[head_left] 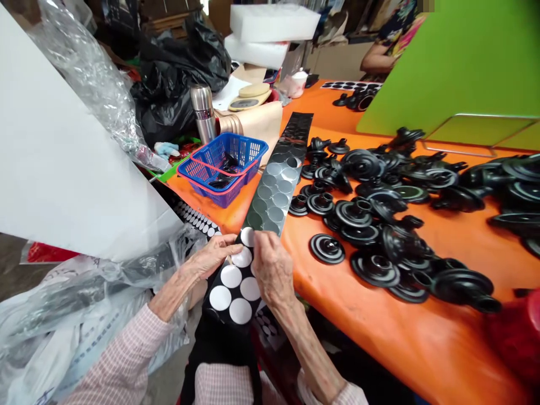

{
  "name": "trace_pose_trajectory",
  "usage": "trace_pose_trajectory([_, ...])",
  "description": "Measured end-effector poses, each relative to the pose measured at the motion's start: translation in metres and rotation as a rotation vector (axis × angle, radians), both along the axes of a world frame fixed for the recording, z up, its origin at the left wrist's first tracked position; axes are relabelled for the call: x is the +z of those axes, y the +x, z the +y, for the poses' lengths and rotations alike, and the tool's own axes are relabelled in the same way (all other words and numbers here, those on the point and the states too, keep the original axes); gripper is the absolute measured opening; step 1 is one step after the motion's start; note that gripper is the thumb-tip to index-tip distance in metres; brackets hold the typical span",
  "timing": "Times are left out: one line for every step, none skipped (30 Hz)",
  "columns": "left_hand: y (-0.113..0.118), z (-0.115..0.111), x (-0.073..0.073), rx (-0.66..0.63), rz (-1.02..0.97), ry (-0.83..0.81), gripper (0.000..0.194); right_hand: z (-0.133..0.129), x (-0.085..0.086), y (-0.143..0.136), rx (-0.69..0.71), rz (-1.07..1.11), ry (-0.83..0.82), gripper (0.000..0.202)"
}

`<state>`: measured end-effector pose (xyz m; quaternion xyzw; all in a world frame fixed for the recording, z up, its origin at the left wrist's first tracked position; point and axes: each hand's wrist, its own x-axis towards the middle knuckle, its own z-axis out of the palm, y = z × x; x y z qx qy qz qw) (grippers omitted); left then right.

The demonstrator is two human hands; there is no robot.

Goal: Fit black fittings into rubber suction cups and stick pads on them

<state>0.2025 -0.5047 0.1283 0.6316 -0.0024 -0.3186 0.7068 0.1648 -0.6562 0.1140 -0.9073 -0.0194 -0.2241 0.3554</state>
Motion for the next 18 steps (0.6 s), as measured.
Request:
trace_pose_trajectory([0.000, 0.003, 0.001, 0.011, -0.015, 0.054, 0.034, -0.004, 0.001, -0.001, -0.045, -0.017, 0.050, 0.029])
trace_pose_trajectory([0.000, 0.006, 0.004, 0.045, -0.063, 0.135, 0.034, -0.007, 0.003, -0.004, -0.078, -0.034, 0.103, 0.029])
trace_pose_trajectory([0.000, 0.009, 0.008, 0.105, -0.149, 0.237, 0.033, -0.011, 0.005, -0.007, -0.094, -0.049, 0.147, 0.028])
trace_pose_trajectory([-0.001, 0.010, 0.014, 0.171, -0.255, 0.343, 0.032, -0.013, 0.007, -0.012, -0.090, -0.057, 0.181, 0.026])
trace_pose_trajectory([-0.002, 0.009, 0.020, 0.214, -0.351, 0.428, 0.030, -0.014, 0.009, -0.018, -0.077, -0.055, 0.201, 0.025])
trace_pose_trajectory([-0.004, 0.006, 0.028, 0.211, -0.403, 0.471, 0.029, -0.014, 0.011, -0.025, -0.059, -0.048, 0.211, 0.026])
trace_pose_trajectory([-0.006, 0.001, 0.035, 0.160, -0.396, 0.462, 0.030, -0.013, 0.014, -0.033, -0.041, -0.035, 0.216, 0.027])
trace_pose_trajectory([-0.008, -0.005, 0.042, 0.068, -0.328, 0.411, 0.031, -0.012, 0.016, -0.040, -0.022, -0.019, 0.224, 0.029])
trace_pose_trajectory([-0.011, -0.013, 0.048, -0.033, -0.231, 0.340, 0.033, -0.010, 0.018, -0.047, 0.001, -0.004, 0.245, 0.030])
trace_pose_trajectory([-0.013, -0.022, 0.054, -0.107, -0.144, 0.274, 0.032, -0.010, 0.020, -0.053, 0.023, 0.012, 0.289, 0.030])
trace_pose_trajectory([-0.014, -0.031, 0.057, -0.140, -0.092, 0.225, 0.031, -0.011, 0.021, -0.058, 0.028, 0.030, 0.365, 0.030])
trace_pose_trajectory([-0.015, -0.041, 0.060, -0.155, -0.074, 0.192, 0.029, -0.013, 0.023, -0.063, 0.011, 0.053, 0.474, 0.030])
trace_pose_trajectory([-0.016, -0.050, 0.062, -0.178, -0.078, 0.177, 0.027, -0.017, 0.024, -0.066, -0.028, 0.083, 0.601, 0.028])
trace_pose_trajectory([-0.016, -0.059, 0.064, -0.229, -0.097, 0.184, 0.025, -0.023, 0.025, -0.069, -0.086, 0.114, 0.726, 0.026])
trace_pose_trajectory([-0.015, -0.068, 0.065, -0.304, -0.138, 0.215, 0.025, -0.030, 0.026, -0.071, -0.156, 0.139, 0.832, 0.023])
trace_pose_trajectory([-0.013, -0.077, 0.065, -0.365, -0.207, 0.272, 0.027, -0.037, 0.026, -0.073, -0.230, 0.148, 0.910, 0.022])
trace_pose_trajectory([-0.010, -0.087, 0.064, -0.388, -0.308, 0.351, 0.029, -0.046, 0.027, -0.074, -0.294, 0.137, 0.954, 0.023])
trace_pose_trajectory([-0.007, -0.097, 0.063, -0.365, -0.441, 0.441, 0.030, -0.054, 0.027, -0.077, -0.344, 0.111, 0.971, 0.025])
